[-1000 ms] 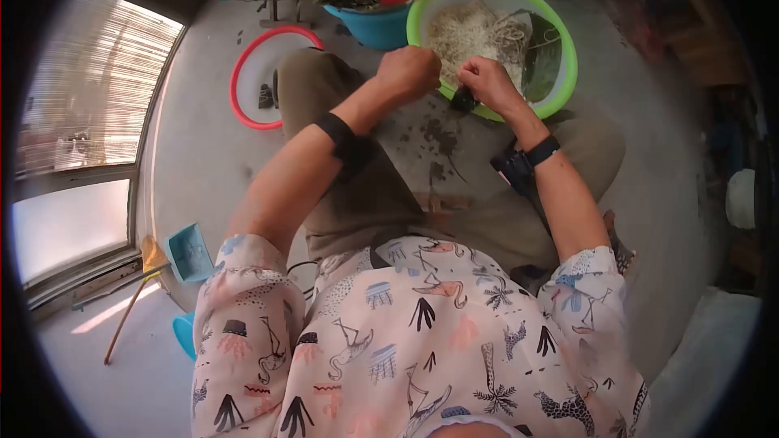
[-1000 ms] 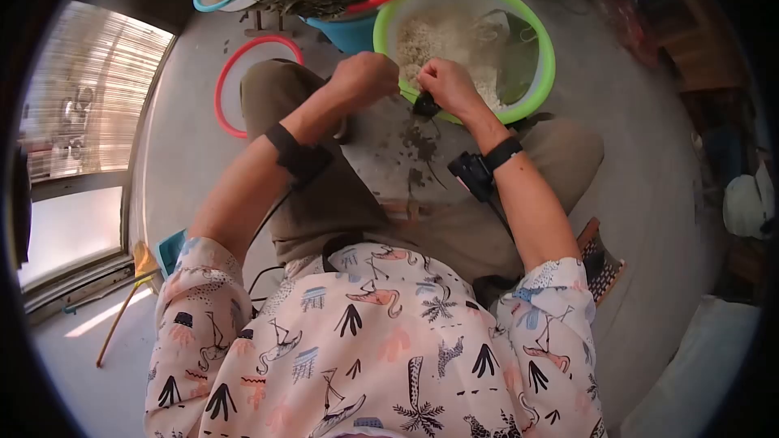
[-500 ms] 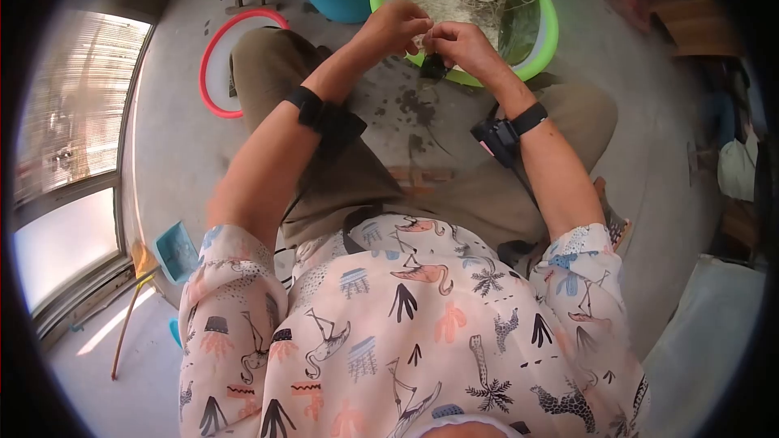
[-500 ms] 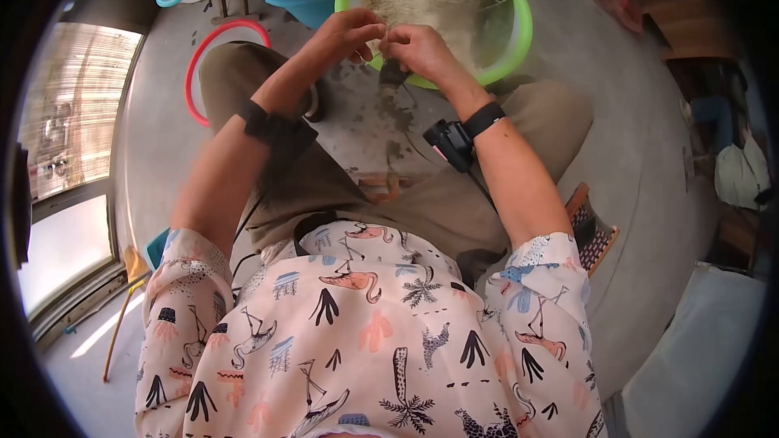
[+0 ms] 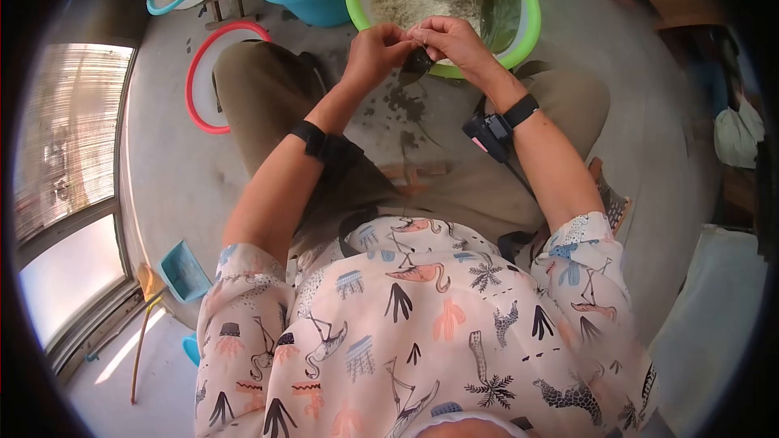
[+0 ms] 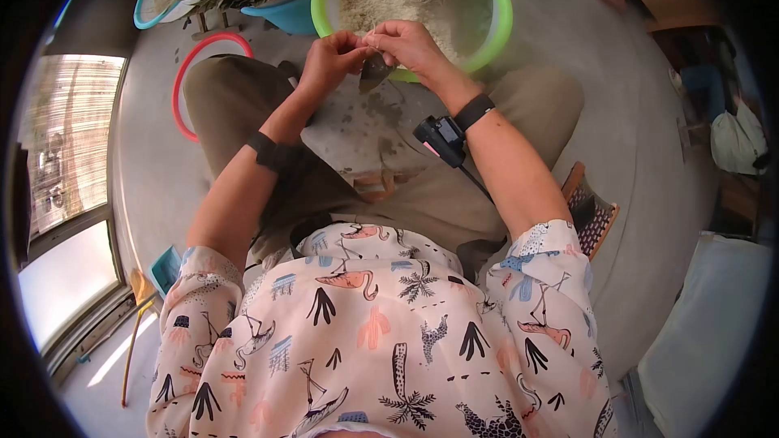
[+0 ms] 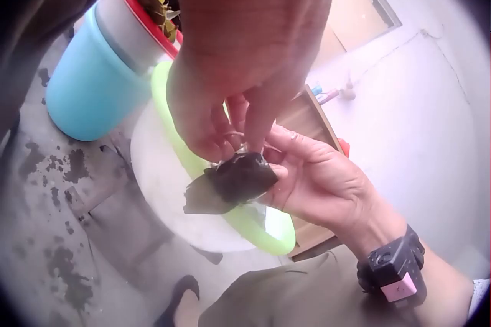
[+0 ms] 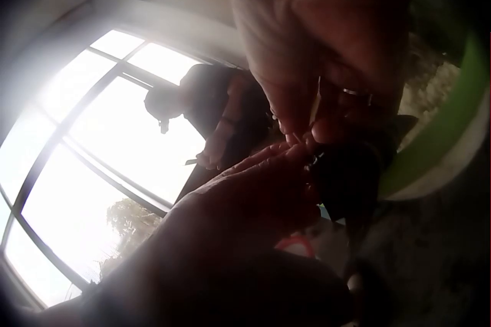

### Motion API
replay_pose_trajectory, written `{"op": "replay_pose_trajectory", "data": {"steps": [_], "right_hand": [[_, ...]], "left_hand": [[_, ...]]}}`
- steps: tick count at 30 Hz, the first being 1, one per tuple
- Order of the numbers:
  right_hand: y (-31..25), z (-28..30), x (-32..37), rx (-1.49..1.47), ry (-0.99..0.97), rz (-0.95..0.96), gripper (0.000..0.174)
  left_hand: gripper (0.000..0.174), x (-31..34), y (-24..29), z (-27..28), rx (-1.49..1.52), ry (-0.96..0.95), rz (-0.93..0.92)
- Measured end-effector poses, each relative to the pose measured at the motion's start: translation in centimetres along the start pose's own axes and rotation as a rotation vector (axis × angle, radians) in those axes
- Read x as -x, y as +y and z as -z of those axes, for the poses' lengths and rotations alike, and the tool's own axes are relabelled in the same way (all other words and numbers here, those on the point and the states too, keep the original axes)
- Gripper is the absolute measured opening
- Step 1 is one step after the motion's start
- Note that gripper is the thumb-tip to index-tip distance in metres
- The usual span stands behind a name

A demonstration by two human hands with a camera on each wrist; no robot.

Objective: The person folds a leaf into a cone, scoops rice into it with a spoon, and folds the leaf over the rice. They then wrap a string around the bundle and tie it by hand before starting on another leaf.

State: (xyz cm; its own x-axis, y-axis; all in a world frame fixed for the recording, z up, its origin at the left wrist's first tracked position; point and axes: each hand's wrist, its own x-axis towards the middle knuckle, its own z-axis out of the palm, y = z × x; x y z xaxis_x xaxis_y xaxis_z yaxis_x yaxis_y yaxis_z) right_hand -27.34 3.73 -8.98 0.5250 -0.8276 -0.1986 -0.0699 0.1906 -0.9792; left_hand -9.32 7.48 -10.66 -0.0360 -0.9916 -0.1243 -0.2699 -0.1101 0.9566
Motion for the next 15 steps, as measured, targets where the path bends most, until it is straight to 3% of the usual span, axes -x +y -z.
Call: {"op": "replay_pose_trajectory", "data": {"steps": [7, 9, 15], "right_hand": [[0.7, 0.3, -0.5, -0.025, 0.109, -0.084, 0.015], [0.8, 0.3, -0.4, -0.025, 0.121, -0.094, 0.015], [0.5, 0.1, -0.7, -0.012, 0.111, -0.1, 0.014]], "left_hand": [[0.011, 1.5, 1.0, -1.2, -0.207, 0.168, -0.27], [0.012, 1.4, 0.7, -1.4, -0.333, 0.188, -0.491], [0.008, 0.9, 0.4, -0.7, -0.496, 0.138, -0.556]]}}
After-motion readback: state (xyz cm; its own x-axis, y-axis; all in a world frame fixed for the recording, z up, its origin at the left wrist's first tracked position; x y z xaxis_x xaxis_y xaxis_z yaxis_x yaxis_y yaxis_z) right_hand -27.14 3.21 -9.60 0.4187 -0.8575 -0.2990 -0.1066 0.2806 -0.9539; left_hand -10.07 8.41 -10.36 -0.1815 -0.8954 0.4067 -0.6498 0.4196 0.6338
